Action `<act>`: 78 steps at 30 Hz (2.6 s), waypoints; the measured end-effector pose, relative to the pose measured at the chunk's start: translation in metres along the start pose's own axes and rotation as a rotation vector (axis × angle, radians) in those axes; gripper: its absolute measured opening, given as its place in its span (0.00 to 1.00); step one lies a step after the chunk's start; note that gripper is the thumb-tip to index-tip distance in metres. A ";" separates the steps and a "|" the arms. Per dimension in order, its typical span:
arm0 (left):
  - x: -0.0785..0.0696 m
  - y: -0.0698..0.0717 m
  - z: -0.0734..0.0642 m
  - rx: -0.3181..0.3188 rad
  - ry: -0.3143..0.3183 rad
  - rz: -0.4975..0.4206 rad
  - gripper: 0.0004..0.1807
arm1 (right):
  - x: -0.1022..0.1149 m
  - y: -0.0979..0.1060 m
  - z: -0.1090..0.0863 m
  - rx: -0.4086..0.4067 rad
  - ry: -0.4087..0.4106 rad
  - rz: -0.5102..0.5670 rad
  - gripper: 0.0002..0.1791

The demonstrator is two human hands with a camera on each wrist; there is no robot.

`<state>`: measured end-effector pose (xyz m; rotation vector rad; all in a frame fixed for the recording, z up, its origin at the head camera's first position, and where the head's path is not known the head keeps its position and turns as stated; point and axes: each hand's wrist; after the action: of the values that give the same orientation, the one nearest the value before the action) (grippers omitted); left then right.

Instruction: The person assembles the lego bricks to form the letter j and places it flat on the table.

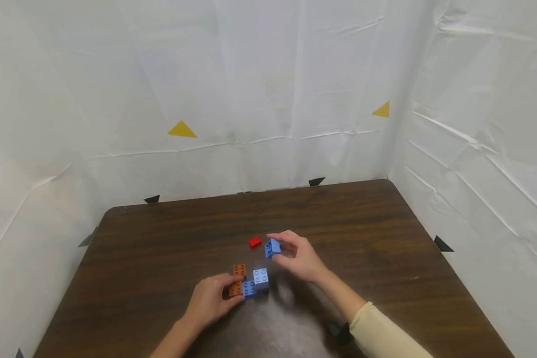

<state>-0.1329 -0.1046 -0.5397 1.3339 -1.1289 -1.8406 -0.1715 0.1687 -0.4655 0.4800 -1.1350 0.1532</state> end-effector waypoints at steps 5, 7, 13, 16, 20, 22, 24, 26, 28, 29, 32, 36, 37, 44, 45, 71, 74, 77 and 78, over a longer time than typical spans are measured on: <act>0.000 0.000 0.001 0.006 0.008 -0.007 0.26 | 0.002 -0.003 0.002 0.042 0.057 -0.048 0.27; 0.000 0.000 0.001 0.011 0.012 -0.007 0.26 | 0.002 -0.005 0.002 0.052 0.059 -0.087 0.28; 0.000 0.000 0.001 0.012 0.009 -0.010 0.26 | 0.007 -0.011 0.002 0.060 0.054 -0.217 0.27; 0.000 0.000 0.001 0.009 0.007 -0.013 0.26 | 0.010 -0.013 0.001 0.073 0.068 -0.264 0.27; 0.000 0.000 0.001 0.003 0.001 -0.008 0.25 | 0.013 -0.014 0.001 0.087 0.094 -0.352 0.27; -0.001 0.000 0.001 0.000 -0.003 -0.003 0.25 | 0.014 -0.014 0.001 0.092 0.110 -0.394 0.26; -0.001 -0.001 0.001 -0.002 -0.007 0.000 0.26 | 0.016 -0.014 0.000 0.100 0.128 -0.444 0.27; -0.002 -0.001 0.001 -0.002 -0.009 0.002 0.26 | 0.017 -0.014 -0.002 0.111 0.149 -0.480 0.27; -0.002 -0.001 0.002 -0.002 -0.011 0.002 0.26 | 0.017 -0.014 -0.003 0.123 0.169 -0.503 0.28; -0.002 -0.001 0.002 -0.003 -0.011 0.002 0.26 | 0.017 -0.015 -0.003 0.132 0.179 -0.510 0.28; -0.002 -0.001 0.002 -0.003 -0.011 -0.001 0.26 | 0.015 -0.017 -0.004 0.163 0.209 -0.520 0.29; -0.001 -0.001 0.002 -0.003 -0.011 -0.006 0.26 | 0.013 -0.020 -0.006 0.214 0.235 -0.540 0.28; -0.001 -0.001 0.002 -0.002 -0.011 -0.006 0.26 | 0.013 -0.020 -0.006 0.226 0.235 -0.547 0.28; -0.001 -0.001 0.002 0.004 -0.012 -0.005 0.26 | 0.013 -0.022 -0.009 0.271 0.232 -0.595 0.25; -0.001 -0.001 0.002 0.004 -0.013 -0.007 0.26 | 0.013 -0.023 -0.010 0.274 0.234 -0.605 0.25; -0.001 0.000 0.003 -0.003 -0.021 -0.023 0.26 | 0.012 -0.025 -0.010 0.284 0.299 -0.677 0.23; -0.001 0.000 0.003 -0.007 -0.025 -0.025 0.26 | 0.012 -0.025 -0.011 0.280 0.303 -0.683 0.23; -0.002 0.000 0.002 -0.012 -0.027 -0.026 0.26 | 0.012 -0.025 -0.011 0.281 0.296 -0.682 0.23; -0.002 0.000 0.002 -0.014 -0.028 -0.025 0.26 | 0.011 -0.025 -0.011 0.283 0.293 -0.679 0.23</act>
<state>-0.1344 -0.1023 -0.5391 1.3243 -1.1157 -1.8871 -0.1487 0.1502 -0.4661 1.0331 -0.6181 -0.2074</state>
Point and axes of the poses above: each hand's wrist, its own z-axis towards the middle knuckle, its own y-axis out of the back of the hand, x = y × z, and after that the axes turned 8 degrees about y, right-handed
